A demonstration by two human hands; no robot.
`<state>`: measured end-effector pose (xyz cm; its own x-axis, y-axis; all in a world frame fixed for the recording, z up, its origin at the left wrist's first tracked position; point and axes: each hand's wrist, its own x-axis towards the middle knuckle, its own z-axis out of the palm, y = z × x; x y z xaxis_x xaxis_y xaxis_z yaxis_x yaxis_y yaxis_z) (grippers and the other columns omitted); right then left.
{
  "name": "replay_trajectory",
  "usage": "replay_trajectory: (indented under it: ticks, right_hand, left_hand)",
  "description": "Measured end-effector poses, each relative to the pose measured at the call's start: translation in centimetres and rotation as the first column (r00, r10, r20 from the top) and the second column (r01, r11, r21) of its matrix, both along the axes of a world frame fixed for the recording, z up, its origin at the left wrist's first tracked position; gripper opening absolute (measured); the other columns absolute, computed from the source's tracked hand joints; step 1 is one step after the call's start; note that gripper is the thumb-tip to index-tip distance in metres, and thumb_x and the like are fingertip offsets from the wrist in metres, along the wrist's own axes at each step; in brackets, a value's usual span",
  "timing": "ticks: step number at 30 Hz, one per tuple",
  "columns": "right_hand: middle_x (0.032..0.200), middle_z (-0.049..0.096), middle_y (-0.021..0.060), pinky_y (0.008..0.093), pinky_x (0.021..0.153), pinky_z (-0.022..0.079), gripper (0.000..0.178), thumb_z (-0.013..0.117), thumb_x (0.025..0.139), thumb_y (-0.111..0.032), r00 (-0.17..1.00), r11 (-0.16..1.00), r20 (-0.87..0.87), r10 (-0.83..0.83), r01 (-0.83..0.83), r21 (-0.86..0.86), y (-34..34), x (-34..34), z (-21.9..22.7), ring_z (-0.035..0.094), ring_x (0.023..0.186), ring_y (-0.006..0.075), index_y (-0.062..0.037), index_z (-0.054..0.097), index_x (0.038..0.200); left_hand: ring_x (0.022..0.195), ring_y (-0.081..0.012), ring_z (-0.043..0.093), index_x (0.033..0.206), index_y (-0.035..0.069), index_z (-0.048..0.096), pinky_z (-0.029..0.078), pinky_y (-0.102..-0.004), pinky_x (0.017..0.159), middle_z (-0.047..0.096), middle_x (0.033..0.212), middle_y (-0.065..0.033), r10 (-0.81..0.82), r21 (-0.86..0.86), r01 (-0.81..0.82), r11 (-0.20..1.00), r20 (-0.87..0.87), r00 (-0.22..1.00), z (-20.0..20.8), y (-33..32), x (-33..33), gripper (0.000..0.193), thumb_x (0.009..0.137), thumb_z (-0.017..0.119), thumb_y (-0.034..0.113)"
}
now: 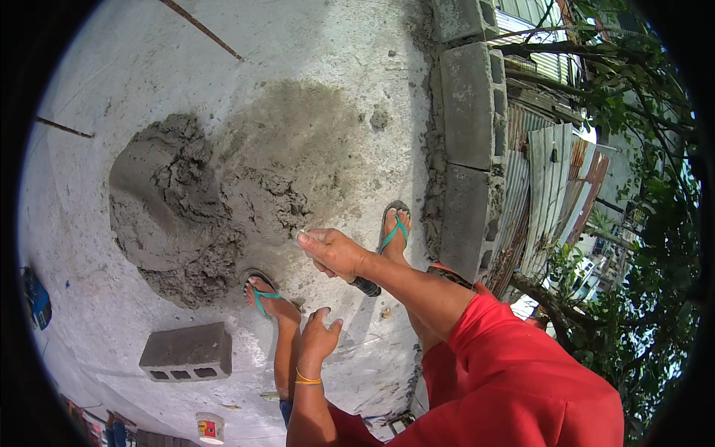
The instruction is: The person scoops wet cement with a trowel and applies it to the top of a partially built concrete block wall. The person repeatedly smooths the mortar between blocks and along the wall edge. The person works on a rooftop or elevated platform with visible construction materials nearby.
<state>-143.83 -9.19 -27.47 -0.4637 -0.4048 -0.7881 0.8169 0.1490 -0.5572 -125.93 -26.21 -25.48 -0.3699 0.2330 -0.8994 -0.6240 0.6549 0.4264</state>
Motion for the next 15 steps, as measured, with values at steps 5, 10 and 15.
replay_trajectory:
  ticks: [5,10,15]
  right_hand:
    - [0.059,0.053,0.0026,0.0313,0.043,0.041,0.06,0.05,0.105,-0.065,0.994,0.986,0.071,-0.085,0.074,0.147,16.2,3.4,7.0,0.049,0.045,0.0123,-0.0068,0.057,0.092]
    - [0.062,0.053,0.001,0.0306,0.045,0.042,0.056,0.05,0.107,-0.06,0.95,0.889,0.104,-0.294,0.232,0.395,31.1,4.0,12.1,0.05,0.048,0.0111,-0.0053,0.061,0.103]
    - [0.064,0.052,0.0021,0.0313,0.045,0.042,0.056,0.053,0.106,-0.06,0.891,0.746,0.003,-0.454,0.378,0.548,42.7,3.0,13.5,0.048,0.048,0.013,-0.0043,0.062,0.108]
  left_hand:
    - [0.12,-0.0427,0.064,0.131,-0.001,0.064,0.053,-0.0456,0.099,0.065,0.13,-0.0293,0.083,-0.069,-0.088,0.994,-0.069,0.994,4.4,1.4,0.6,0.048,0.095,0.072,0.029]
    - [0.116,-0.0421,0.065,0.128,-0.003,0.065,0.053,-0.0458,0.098,0.068,0.122,-0.028,0.113,-0.187,-0.122,0.975,-0.062,0.992,10.3,2.6,1.6,0.044,0.094,0.073,0.024]
    - [0.111,-0.0416,0.064,0.121,-0.004,0.066,0.051,-0.047,0.1,0.066,0.116,-0.0248,-0.169,-0.323,0.06,0.944,-0.321,0.932,14.5,3.6,2.8,0.038,0.09,0.075,0.017]
